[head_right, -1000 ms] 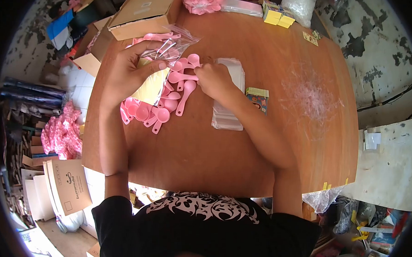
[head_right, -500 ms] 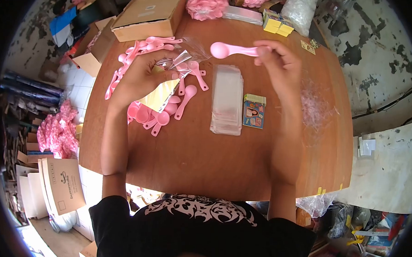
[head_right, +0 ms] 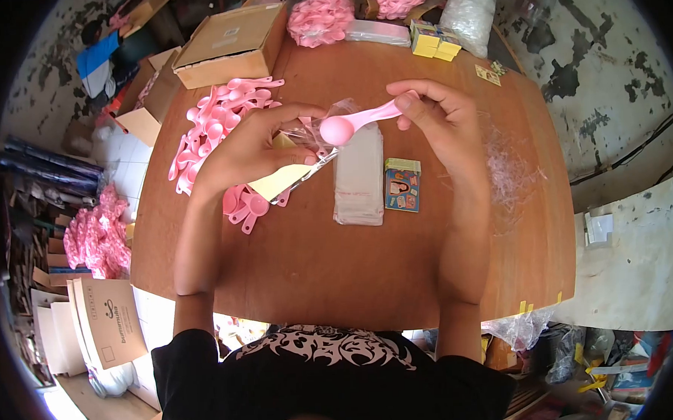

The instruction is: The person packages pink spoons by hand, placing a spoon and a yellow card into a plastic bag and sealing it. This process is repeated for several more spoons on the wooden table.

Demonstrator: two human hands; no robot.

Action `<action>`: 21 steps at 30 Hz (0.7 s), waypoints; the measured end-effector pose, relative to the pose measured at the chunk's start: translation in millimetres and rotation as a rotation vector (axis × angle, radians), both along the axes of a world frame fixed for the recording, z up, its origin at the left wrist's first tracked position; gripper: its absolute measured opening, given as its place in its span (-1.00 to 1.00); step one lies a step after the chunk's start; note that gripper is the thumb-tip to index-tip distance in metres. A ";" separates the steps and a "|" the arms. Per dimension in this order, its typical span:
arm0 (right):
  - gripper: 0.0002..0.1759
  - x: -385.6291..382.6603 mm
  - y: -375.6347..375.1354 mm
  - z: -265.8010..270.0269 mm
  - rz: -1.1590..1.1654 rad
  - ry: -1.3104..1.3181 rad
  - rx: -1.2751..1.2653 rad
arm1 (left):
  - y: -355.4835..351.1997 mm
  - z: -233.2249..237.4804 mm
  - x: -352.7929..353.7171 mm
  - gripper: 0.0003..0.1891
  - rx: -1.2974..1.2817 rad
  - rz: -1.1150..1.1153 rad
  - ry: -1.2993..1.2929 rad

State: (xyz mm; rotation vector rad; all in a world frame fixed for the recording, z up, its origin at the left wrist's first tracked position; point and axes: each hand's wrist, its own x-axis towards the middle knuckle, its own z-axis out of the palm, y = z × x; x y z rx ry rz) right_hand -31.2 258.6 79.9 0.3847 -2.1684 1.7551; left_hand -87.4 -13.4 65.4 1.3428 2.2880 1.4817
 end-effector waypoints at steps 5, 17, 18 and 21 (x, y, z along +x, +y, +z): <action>-0.76 3.6 -12.4 -1.5 -0.050 0.036 -0.006 | 15.8 1.9 9.4 -0.41 -0.030 -0.031 -0.094; -0.78 11.0 -37.6 -5.1 -0.122 0.181 -0.076 | 24.4 -14.9 9.3 -0.40 0.023 -0.131 -0.104; -0.79 10.6 -40.3 -8.2 -0.121 0.228 -0.023 | 25.3 -16.7 9.8 -0.38 0.070 -0.152 -0.112; -0.82 10.5 -46.5 -10.4 -0.110 0.308 0.092 | 24.1 -14.9 13.3 -0.46 0.019 -0.218 -0.135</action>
